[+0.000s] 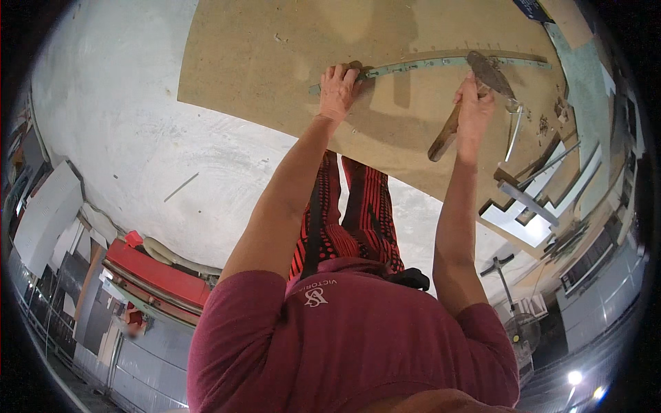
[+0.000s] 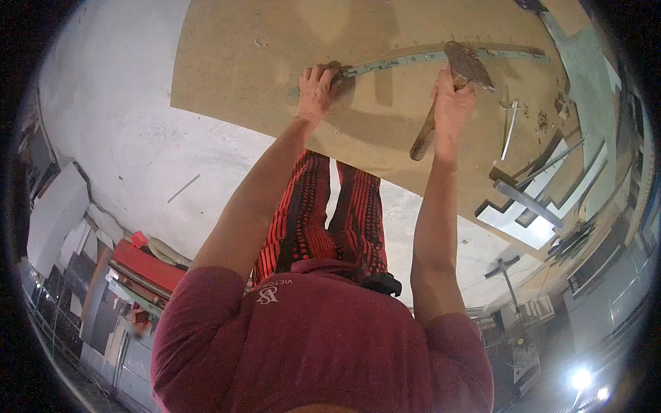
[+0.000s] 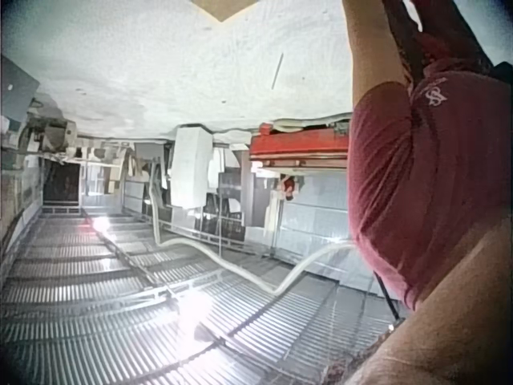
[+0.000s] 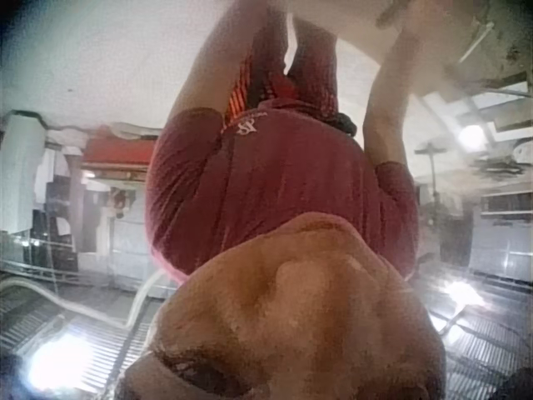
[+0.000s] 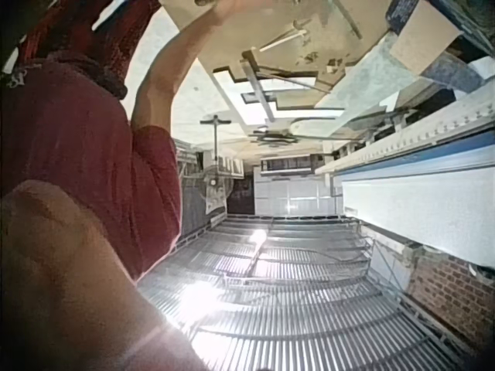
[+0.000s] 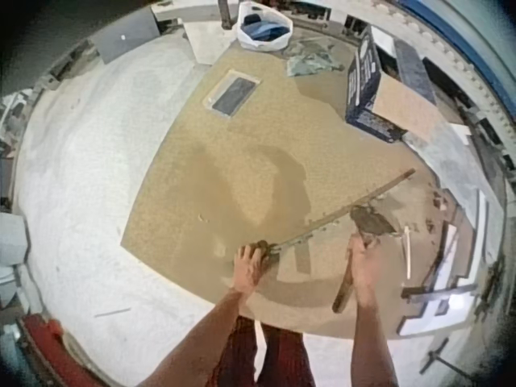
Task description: Using a hammer and a manual punch tool to assemble and prepare white furniture components on a workshop table.
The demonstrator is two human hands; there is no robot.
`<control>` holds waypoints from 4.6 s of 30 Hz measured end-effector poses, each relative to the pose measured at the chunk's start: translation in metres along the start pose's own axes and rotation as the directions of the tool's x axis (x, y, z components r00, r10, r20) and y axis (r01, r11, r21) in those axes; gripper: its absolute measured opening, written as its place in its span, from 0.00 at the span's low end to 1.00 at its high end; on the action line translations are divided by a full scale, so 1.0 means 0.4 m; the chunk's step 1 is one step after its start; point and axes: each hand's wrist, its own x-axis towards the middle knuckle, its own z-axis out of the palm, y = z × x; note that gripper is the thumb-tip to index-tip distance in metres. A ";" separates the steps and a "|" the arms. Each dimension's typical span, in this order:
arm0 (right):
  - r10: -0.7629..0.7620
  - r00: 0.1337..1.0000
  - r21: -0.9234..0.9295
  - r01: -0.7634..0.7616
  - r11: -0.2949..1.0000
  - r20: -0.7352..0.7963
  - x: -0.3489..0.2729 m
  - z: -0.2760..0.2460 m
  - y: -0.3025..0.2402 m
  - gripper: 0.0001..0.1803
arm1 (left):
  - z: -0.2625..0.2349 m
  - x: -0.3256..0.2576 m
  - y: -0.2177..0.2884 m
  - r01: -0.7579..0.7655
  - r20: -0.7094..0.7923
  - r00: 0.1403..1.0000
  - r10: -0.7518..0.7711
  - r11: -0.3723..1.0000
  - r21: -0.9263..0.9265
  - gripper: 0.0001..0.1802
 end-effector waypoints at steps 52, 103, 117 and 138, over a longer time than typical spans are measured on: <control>0.231 0.970 0.010 -0.231 0.973 -0.075 0.218 -0.081 0.193 0.18 | -0.003 0.012 0.012 -0.020 -0.004 1.000 0.020 1.000 0.009 0.15; 0.151 0.982 0.158 -0.132 0.979 -0.115 0.318 -0.209 0.211 0.15 | -0.013 0.014 0.015 0.006 0.051 0.999 -0.009 0.999 0.050 0.16; 0.233 0.968 0.259 -0.202 0.944 -0.097 0.363 -0.190 0.275 0.14 | -0.001 0.021 0.013 0.000 0.083 0.997 -0.004 0.999 0.048 0.17; 0.255 0.952 0.208 -0.219 0.953 -0.167 0.498 -0.313 0.305 0.16 | -0.013 0.035 0.029 -0.042 0.099 0.994 0.036 0.998 0.052 0.17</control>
